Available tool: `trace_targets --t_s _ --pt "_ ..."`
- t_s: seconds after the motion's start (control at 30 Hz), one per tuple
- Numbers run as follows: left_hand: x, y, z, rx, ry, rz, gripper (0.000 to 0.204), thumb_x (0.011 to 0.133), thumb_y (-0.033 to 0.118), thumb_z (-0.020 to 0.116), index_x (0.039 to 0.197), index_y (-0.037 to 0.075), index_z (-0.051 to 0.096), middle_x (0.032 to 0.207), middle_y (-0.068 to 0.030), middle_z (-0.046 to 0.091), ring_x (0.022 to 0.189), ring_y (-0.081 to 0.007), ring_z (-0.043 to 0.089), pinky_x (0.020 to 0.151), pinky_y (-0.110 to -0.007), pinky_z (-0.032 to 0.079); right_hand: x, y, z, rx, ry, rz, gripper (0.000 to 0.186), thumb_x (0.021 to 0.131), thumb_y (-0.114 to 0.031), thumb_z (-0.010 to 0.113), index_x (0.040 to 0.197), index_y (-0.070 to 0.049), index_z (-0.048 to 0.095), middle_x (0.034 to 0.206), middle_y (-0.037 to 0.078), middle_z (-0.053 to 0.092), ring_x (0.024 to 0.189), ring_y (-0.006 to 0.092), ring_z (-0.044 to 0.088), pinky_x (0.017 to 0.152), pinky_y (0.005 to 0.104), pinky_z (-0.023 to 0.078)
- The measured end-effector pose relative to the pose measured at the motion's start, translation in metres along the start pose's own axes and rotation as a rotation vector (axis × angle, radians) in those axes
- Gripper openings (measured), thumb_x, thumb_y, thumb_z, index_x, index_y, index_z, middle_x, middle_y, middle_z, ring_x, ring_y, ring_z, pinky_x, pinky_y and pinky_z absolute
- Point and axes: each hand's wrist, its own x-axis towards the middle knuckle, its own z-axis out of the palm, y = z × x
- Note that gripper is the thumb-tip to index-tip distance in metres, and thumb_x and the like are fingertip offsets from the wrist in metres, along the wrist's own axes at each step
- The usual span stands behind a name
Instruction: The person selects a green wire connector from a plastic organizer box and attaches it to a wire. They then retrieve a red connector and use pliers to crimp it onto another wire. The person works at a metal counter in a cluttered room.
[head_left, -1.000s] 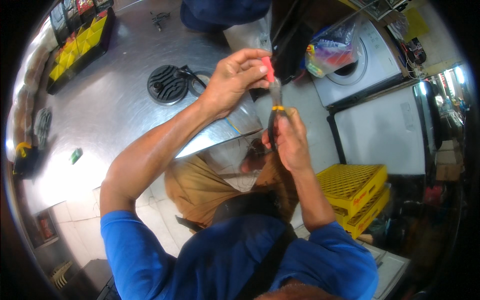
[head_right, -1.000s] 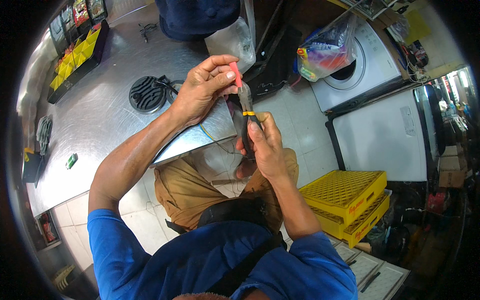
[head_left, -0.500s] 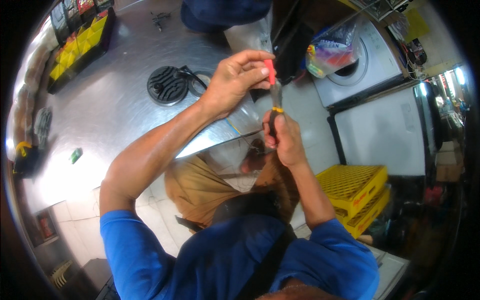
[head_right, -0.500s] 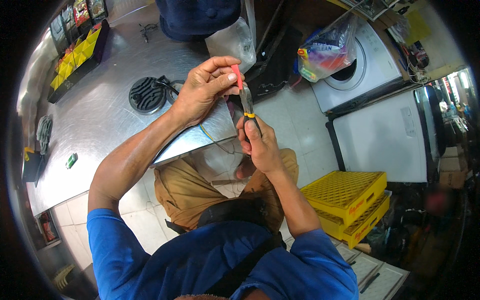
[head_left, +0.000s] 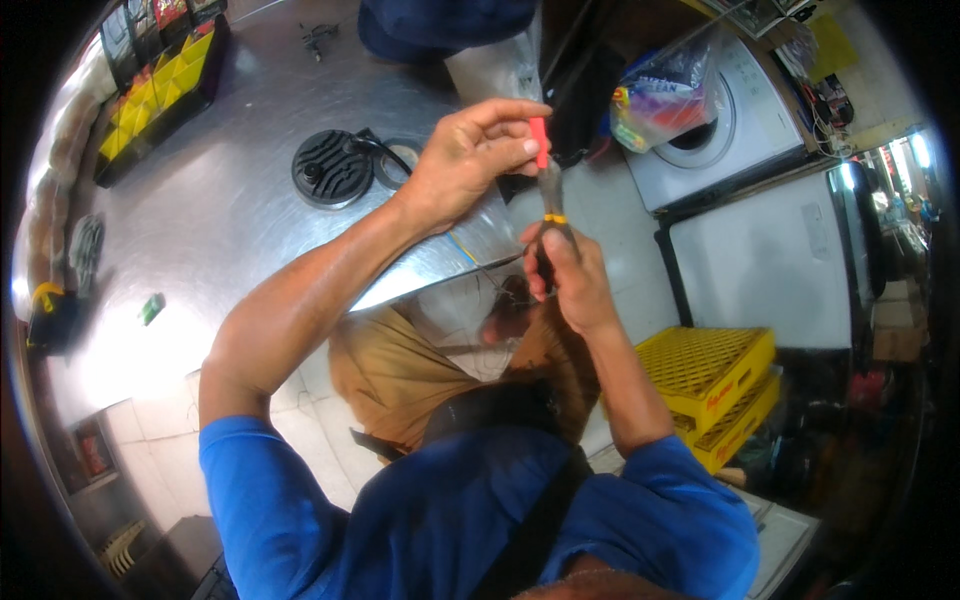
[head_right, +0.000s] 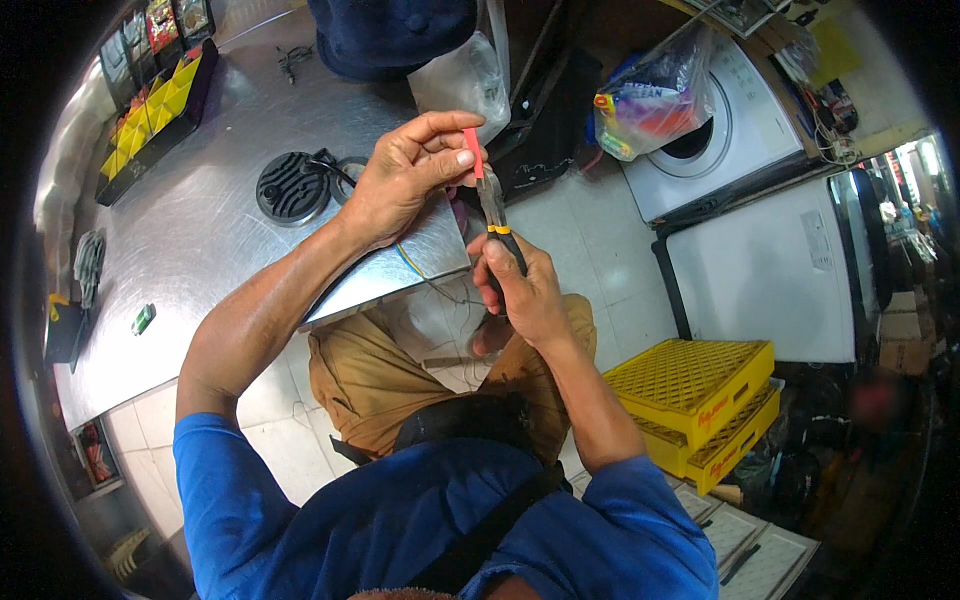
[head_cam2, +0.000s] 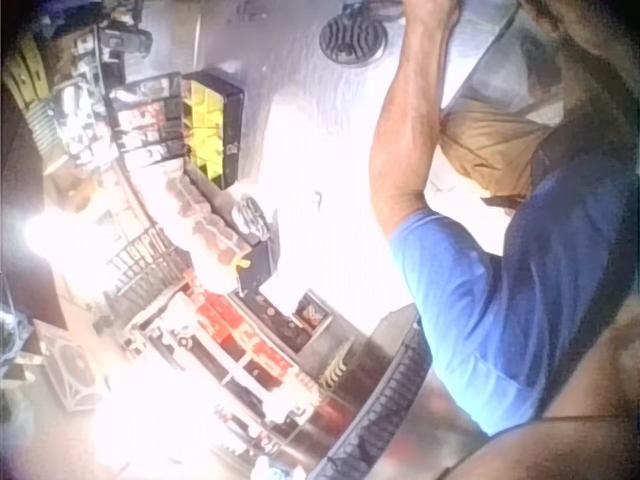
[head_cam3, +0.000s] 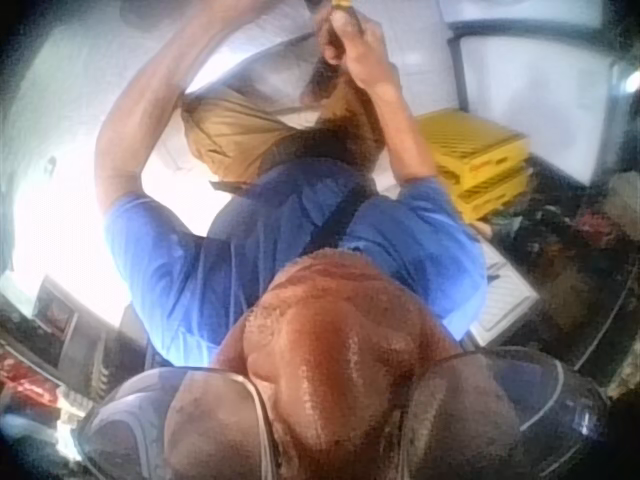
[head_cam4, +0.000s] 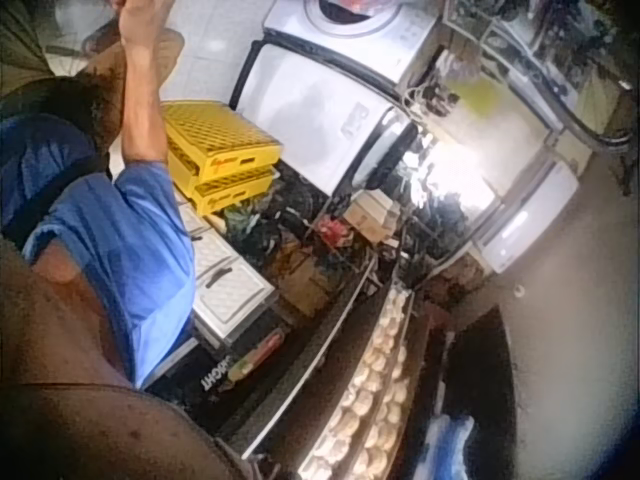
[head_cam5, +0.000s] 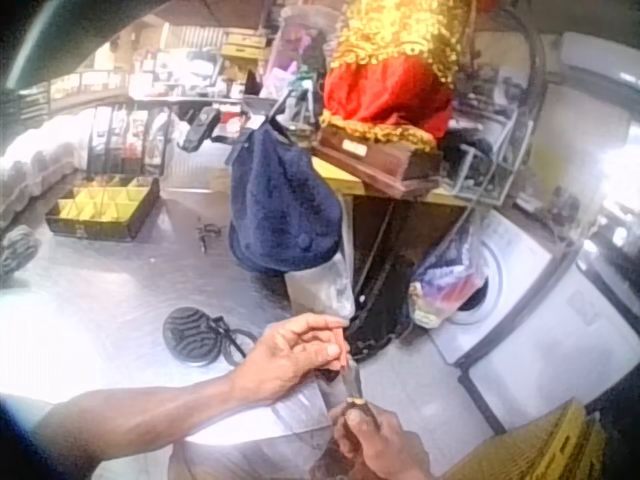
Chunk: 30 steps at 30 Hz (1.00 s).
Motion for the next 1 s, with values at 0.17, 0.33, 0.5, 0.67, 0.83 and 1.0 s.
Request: trace_targets --t_s 0.17,0.33,0.5,0.67,0.83,1.0 --pt "-0.001 0.0 -0.001 0.094 0.016 0.001 0.038 0.095 0.009 0.066 0.131 0.0 0.057 0.1 -0.0064 0.068 0.089 -0.0103 0.065 0.082 -0.023 0.055 -0.003 -0.007 0.003 -0.117 0.075 -0.064 0.051 0.099 -0.043 0.059 0.124 0.002 0.062 0.075 0.001 0.056 0.06 0.009 0.056 0.055 0.0238 0.049" --pt "-0.002 -0.001 0.0 0.162 0.011 0.012 0.038 0.095 0.009 0.067 0.131 0.001 0.059 0.101 -0.005 0.068 0.089 -0.0093 0.065 0.083 -0.023 0.055 -0.006 -0.012 0.0 -0.191 0.064 -0.025 0.053 0.1 -0.041 0.059 0.131 0.002 0.059 0.068 0.001 0.055 0.067 0.0101 0.061 0.06 0.0261 0.052" --pt "-0.003 0.0 0.003 0.153 -0.011 0.002 0.037 0.095 0.008 0.066 0.13 0.001 0.06 0.101 -0.0055 0.068 0.091 -0.0094 0.065 0.083 -0.022 0.055 -0.004 -0.005 0.0 -0.103 0.058 -0.098 0.051 0.101 -0.037 0.057 0.132 0.003 0.059 0.066 0.002 0.055 0.068 0.0115 0.062 0.064 0.0264 0.053" --pt "-0.003 0.002 0.002 0.145 -0.01 -0.014 0.036 0.095 0.008 0.066 0.129 0.001 0.06 0.102 -0.0063 0.068 0.092 -0.0098 0.066 0.084 -0.023 0.056 -0.004 -0.007 0.001 -0.118 0.061 -0.105 0.051 0.101 -0.038 0.057 0.132 0.003 0.059 0.067 0.002 0.057 0.067 0.0108 0.061 0.063 0.0258 0.052" --pt "-0.004 0.0 0.003 0.116 0.011 0.0 0.035 0.095 0.008 0.066 0.128 0.001 0.06 0.101 -0.0076 0.069 0.091 -0.0108 0.067 0.083 -0.023 0.057 -0.005 -0.008 0.005 -0.122 0.085 -0.091 0.053 0.101 -0.042 0.057 0.132 0.0 0.06 0.068 0.001 0.056 0.064 0.0092 0.057 0.06 0.0251 0.049" --pt "-0.003 -0.001 0.0 0.107 0.021 0.007 0.035 0.094 0.007 0.067 0.128 0.001 0.06 0.101 -0.0095 0.07 0.09 -0.0121 0.068 0.082 -0.023 0.057 -0.004 -0.013 0.009 -0.138 0.087 -0.078 0.052 0.101 -0.046 0.056 0.128 -0.001 0.062 0.068 0.0 0.055 0.063 0.0076 0.055 0.057 0.0235 0.046"
